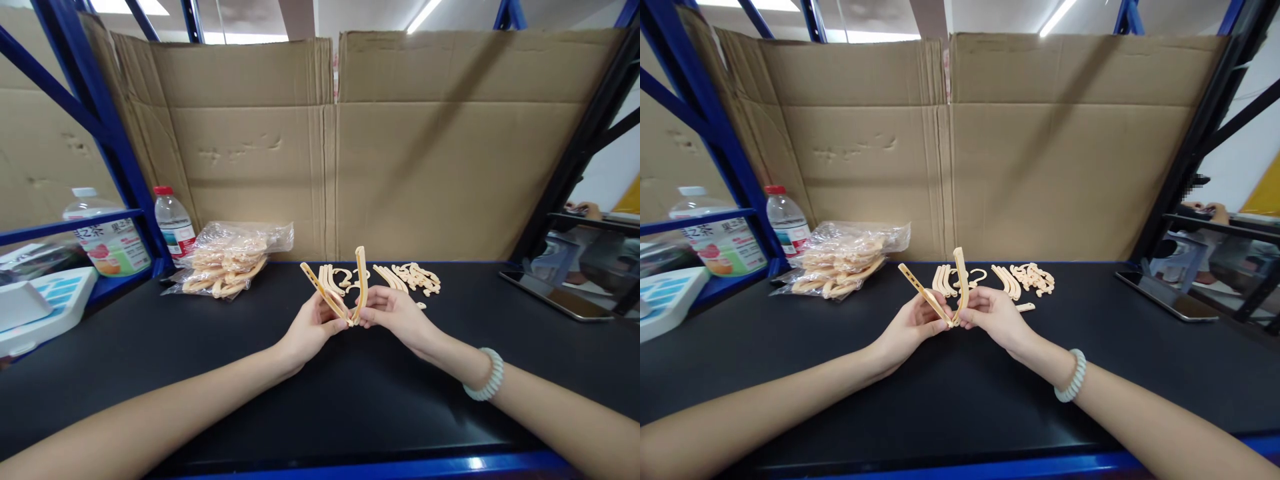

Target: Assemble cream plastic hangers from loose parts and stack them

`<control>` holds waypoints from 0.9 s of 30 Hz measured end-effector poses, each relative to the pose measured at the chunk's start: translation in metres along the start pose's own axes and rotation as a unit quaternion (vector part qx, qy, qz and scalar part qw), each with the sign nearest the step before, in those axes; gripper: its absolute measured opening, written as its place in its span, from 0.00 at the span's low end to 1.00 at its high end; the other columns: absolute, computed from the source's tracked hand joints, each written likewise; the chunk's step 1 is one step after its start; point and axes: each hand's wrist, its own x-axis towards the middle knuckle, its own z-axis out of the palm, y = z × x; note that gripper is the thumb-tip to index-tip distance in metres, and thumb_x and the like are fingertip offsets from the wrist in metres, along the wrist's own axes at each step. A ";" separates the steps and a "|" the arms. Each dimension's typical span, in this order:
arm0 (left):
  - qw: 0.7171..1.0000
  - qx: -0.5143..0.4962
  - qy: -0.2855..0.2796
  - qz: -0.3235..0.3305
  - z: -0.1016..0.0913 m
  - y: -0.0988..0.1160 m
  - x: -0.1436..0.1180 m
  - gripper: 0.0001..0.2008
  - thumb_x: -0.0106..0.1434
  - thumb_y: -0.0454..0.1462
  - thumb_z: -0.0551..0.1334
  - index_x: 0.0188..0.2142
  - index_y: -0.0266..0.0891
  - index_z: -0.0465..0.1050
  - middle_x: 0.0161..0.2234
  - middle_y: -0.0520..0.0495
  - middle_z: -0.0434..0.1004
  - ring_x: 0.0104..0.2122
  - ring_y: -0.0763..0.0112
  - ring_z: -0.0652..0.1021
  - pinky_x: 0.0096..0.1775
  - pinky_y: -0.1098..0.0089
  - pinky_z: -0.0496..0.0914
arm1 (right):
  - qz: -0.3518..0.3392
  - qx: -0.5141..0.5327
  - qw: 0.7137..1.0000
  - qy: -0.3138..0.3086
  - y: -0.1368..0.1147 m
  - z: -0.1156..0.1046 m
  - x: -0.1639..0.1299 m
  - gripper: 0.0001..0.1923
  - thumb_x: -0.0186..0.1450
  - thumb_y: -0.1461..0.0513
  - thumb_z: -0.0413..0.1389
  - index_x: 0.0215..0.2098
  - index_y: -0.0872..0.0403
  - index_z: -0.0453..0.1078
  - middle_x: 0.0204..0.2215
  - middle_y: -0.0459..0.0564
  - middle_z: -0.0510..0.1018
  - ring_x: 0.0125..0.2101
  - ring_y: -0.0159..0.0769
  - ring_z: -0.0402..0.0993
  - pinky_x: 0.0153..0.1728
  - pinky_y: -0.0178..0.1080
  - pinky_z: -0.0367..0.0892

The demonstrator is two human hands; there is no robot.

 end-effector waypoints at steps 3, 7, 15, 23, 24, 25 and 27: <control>1.000 0.006 -0.002 -0.004 0.001 0.002 -0.001 0.17 0.51 0.33 0.69 0.37 0.39 0.64 0.32 0.52 0.75 0.36 0.70 0.76 0.46 0.64 0.68 | -0.005 -0.006 1.000 -0.005 0.001 -0.001 0.001 0.14 0.51 0.57 0.66 0.31 0.55 0.70 0.28 0.47 0.78 0.26 0.31 0.75 0.32 0.37 0.72; 1.000 0.016 0.011 -0.015 0.002 0.003 -0.002 0.18 0.50 0.34 0.70 0.37 0.39 0.64 0.34 0.49 0.76 0.38 0.66 0.77 0.47 0.61 0.68 | -0.005 -0.012 1.000 -0.006 0.000 -0.003 0.001 0.13 0.51 0.58 0.66 0.30 0.55 0.70 0.28 0.47 0.79 0.26 0.31 0.76 0.31 0.37 0.73; 0.999 0.021 0.030 -0.022 0.002 0.002 -0.003 0.19 0.50 0.33 0.71 0.38 0.38 0.65 0.34 0.48 0.79 0.37 0.65 0.79 0.48 0.61 0.69 | -0.015 -0.027 1.000 0.000 -0.002 0.000 0.001 0.14 0.50 0.57 0.67 0.29 0.55 0.68 0.26 0.47 0.79 0.25 0.33 0.76 0.31 0.39 0.74; 0.998 -0.007 0.053 -0.025 0.002 0.002 -0.002 0.19 0.47 0.33 0.72 0.36 0.37 0.67 0.33 0.48 0.79 0.35 0.66 0.79 0.45 0.63 0.71 | -0.016 -0.015 1.000 0.022 -0.001 0.002 0.002 0.17 0.48 0.56 0.68 0.27 0.55 0.67 0.24 0.46 0.78 0.24 0.35 0.77 0.30 0.40 0.75; 0.998 -0.009 0.056 -0.024 0.002 0.002 -0.002 0.18 0.47 0.33 0.72 0.35 0.37 0.67 0.32 0.48 0.79 0.34 0.67 0.79 0.45 0.63 0.71 | -0.018 -0.013 0.999 0.025 0.000 0.003 0.002 0.18 0.48 0.56 0.68 0.26 0.55 0.66 0.23 0.46 0.78 0.24 0.35 0.77 0.30 0.40 0.75; 0.998 -0.010 0.059 -0.023 0.002 0.002 -0.002 0.18 0.47 0.33 0.72 0.34 0.37 0.67 0.31 0.49 0.79 0.34 0.67 0.79 0.44 0.64 0.71 | -0.020 -0.011 0.999 0.029 0.000 0.004 0.002 0.18 0.47 0.56 0.69 0.26 0.55 0.66 0.23 0.46 0.78 0.24 0.35 0.77 0.30 0.40 0.75; 0.998 -0.010 0.066 -0.021 0.002 0.000 -0.002 0.17 0.47 0.33 0.72 0.31 0.37 0.66 0.29 0.50 0.79 0.32 0.68 0.79 0.43 0.65 0.71 | -0.022 -0.006 0.999 0.035 0.001 0.006 0.002 0.18 0.47 0.56 0.69 0.25 0.55 0.65 0.23 0.46 0.78 0.24 0.35 0.78 0.29 0.40 0.75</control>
